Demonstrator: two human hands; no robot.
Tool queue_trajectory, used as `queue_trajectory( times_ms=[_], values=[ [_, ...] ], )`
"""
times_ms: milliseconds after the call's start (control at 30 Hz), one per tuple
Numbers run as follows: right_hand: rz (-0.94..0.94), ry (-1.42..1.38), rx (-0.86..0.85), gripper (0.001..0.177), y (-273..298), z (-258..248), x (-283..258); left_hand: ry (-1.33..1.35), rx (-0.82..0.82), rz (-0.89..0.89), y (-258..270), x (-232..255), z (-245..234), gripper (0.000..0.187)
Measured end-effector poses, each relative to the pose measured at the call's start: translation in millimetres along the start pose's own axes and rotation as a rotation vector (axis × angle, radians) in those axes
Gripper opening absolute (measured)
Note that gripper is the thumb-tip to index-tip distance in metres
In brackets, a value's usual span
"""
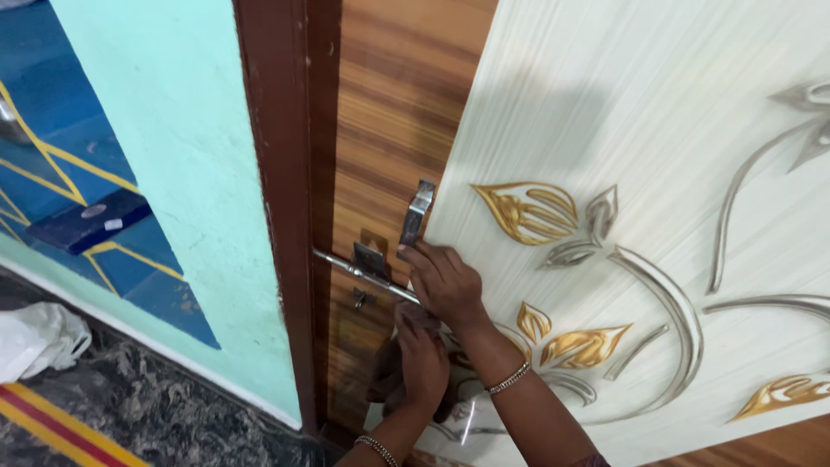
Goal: The person wipes the surface of a white door with gold floral patterns using a brown cloth. They clean the door frame, the decorative panel, and the metal latch area. The person then moves to a second wooden door and wipes its surface with the same cloth.
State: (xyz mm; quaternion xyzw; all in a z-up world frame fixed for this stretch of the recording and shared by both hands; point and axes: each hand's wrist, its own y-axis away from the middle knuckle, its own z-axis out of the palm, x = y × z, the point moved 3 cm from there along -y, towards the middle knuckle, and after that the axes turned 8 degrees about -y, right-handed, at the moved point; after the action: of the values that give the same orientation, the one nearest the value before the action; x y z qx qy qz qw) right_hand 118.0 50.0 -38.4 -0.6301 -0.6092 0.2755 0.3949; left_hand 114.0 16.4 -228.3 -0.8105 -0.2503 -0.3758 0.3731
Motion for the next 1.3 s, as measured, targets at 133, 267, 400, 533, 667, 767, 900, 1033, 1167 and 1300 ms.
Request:
queue_trajectory(
  times_ms=[133, 267, 400, 533, 667, 767, 900, 1033, 1167, 1300],
  values=[
    [-0.029, 0.048, -0.025, 0.029, 1.7, 2.0, 0.3, -0.164, -0.156, 0.107, 16.5, -37.8, 16.6, 0.063],
    [-0.029, 0.066, -0.057, 0.022, 1.7, 1.0, -0.8, -0.335, -0.379, -0.089, 29.6, -106.8, 42.7, 0.068],
    [-0.038, 0.098, -0.055, 0.014, 0.5, 0.3, -2.7, -0.567, 0.075, -0.041, 24.1, -139.3, 19.4, 0.047],
    [-0.046, 0.076, -0.047, 0.012, -1.8, -1.9, -3.1, -0.337, -0.099, -0.419, -19.6, -127.5, -35.9, 0.073],
    [-0.045, 0.059, -0.050, 0.012, -2.4, -1.0, -1.8, -0.217, 0.049, -0.306, -46.5, -121.1, -45.1, 0.076],
    [-0.043, 0.073, -0.067, 0.011, -2.4, 0.8, -1.6, -0.277, 0.096, -0.281, -44.0, -150.0, -19.5, 0.082],
    [-0.033, 0.075, -0.057, 0.011, -1.7, 2.4, -0.3, -0.311, -0.056, -0.373, -25.4, -198.7, 21.3, 0.081],
    [-0.035, 0.068, -0.032, 0.011, -0.4, 0.5, -0.1, -0.433, -0.216, -0.264, -5.8, -212.0, 19.6, 0.057],
    [0.021, -0.041, 0.019, 0.014, 5.3, 0.3, 0.5, -0.049, -0.161, -0.250, 9.1, -128.5, -28.9, 0.059],
    [0.316, -0.416, 0.025, 0.029, 43.4, 3.0, -13.0, 0.534, -0.067, -0.047, -14.0, -19.3, -84.2, 0.064]
  ],
)
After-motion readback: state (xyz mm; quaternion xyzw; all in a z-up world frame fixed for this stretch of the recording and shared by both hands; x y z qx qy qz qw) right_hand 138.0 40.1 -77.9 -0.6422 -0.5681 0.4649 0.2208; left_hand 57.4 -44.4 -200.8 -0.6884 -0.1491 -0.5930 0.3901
